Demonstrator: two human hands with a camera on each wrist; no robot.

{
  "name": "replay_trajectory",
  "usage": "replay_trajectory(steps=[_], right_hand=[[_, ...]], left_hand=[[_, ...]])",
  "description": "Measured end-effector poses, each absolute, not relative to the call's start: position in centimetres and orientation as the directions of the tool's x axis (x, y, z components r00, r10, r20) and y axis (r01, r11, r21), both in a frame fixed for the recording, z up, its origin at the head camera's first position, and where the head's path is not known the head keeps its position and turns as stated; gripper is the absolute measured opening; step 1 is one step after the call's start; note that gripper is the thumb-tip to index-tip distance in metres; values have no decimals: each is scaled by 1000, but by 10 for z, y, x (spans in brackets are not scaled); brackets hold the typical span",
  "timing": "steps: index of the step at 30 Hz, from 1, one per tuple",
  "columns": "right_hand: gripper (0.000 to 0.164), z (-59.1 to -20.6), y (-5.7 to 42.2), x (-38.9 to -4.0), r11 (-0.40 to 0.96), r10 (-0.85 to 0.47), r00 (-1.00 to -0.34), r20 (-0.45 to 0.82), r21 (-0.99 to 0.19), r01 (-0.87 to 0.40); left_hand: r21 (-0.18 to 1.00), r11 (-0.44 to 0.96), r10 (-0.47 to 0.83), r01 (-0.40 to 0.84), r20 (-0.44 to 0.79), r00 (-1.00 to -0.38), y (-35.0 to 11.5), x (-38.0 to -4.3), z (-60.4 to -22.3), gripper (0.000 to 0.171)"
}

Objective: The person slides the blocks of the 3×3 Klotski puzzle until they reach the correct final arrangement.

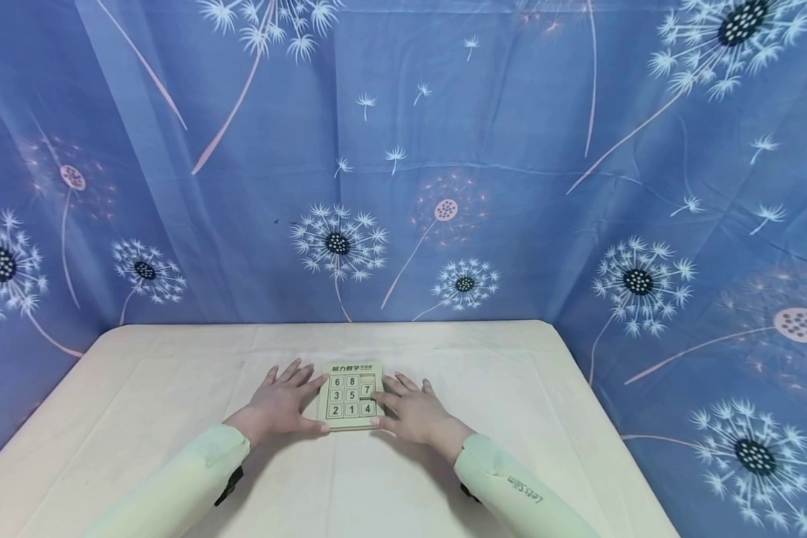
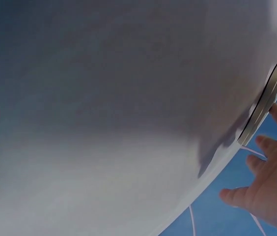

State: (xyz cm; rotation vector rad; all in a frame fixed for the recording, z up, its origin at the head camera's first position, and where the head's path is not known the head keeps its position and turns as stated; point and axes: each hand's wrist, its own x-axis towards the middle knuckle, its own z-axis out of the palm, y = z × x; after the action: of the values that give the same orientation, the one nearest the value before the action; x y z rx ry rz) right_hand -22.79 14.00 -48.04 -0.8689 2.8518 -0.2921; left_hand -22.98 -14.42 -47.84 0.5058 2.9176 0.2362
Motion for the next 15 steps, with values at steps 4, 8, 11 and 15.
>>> replay_trajectory(steps=[4, 8, 11, 15], right_hand=[[59, -481, 139, -228, 815, -561, -824, -79, -224, -534], [60, -481, 138, -229, 820, -554, -828, -86, -226, -526], [60, -481, 138, -231, 822, -550, -831, -87, -236, -519], [60, -482, 137, -233, 829, -539, -837, -93, -237, -507]], left_hand=[[189, 930, 344, 316, -138, -929, -145, -229, -479, 99], [184, 931, 342, 316, -135, -930, -145, -230, -480, 99], [187, 931, 342, 315, -136, -930, -146, -230, -481, 99], [196, 930, 340, 311, -139, -930, -145, -231, -481, 99]])
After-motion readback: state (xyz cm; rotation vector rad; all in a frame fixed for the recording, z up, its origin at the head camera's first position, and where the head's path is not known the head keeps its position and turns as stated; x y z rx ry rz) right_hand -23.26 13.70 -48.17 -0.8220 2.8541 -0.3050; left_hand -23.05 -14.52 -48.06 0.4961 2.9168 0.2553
